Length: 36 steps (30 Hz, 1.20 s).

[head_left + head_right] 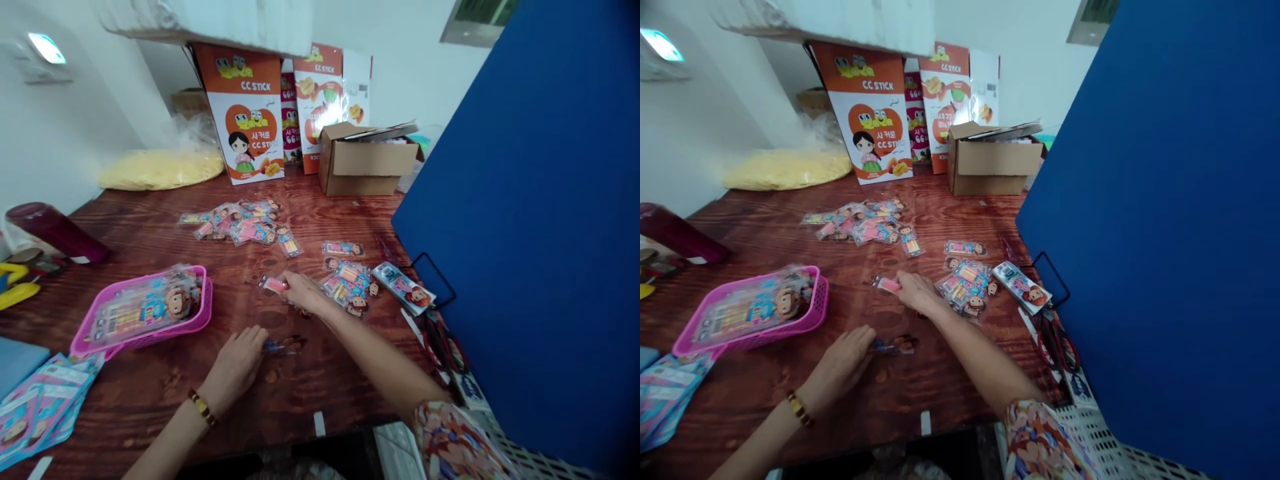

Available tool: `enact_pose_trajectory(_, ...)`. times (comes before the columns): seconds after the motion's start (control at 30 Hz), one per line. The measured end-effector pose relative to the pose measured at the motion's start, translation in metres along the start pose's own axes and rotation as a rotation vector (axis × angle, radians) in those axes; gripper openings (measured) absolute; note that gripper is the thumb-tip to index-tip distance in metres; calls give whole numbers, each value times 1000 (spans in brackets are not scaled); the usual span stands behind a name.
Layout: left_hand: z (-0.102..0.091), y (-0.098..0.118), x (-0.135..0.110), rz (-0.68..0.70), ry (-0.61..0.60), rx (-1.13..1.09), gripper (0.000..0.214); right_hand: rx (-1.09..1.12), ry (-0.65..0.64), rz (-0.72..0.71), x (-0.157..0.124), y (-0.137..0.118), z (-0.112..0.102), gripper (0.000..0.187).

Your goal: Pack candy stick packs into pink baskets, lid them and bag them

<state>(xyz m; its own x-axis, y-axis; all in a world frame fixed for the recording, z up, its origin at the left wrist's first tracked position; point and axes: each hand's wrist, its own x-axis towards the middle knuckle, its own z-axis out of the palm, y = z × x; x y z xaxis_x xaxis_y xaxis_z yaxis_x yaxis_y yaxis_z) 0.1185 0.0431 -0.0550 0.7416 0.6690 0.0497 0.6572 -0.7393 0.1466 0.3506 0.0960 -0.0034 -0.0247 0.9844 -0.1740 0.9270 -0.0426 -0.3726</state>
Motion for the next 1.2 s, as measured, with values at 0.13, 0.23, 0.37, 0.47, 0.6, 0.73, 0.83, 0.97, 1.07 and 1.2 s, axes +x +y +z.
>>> enact_pose_trajectory(0.13,4,3,-2,13,21,38,26,-86,-19,111,10,2,2,57)
enact_pose_trajectory(0.23,-2,5,-2,-6,10,19,23,-141,-46,193,14,8,3,68)
enact_pose_trajectory(0.37,-8,8,-1,27,116,-28,21,-166,-85,104,6,-5,5,51)
enact_pose_trajectory(0.47,-3,7,1,86,319,-10,21,-156,-119,-61,-10,-27,7,49)
enact_pose_trajectory(0.6,4,4,2,56,355,64,19,-119,-231,-262,-32,-41,4,42)
enact_pose_trajectory(0.73,1,5,0,-26,239,68,23,168,-230,-363,-58,-24,5,31)
enact_pose_trajectory(0.83,-8,9,3,-47,137,95,39,316,-127,-421,-79,-12,16,24)
enact_pose_trajectory(0.97,-22,10,12,9,-44,121,57,359,-24,-463,-95,8,26,26)
enact_pose_trajectory(1.07,-31,8,17,16,-138,83,36,222,327,-164,-88,52,23,38)
enact_pose_trajectory(1.2,-31,5,16,-86,-158,67,30,-138,474,426,-58,109,31,58)
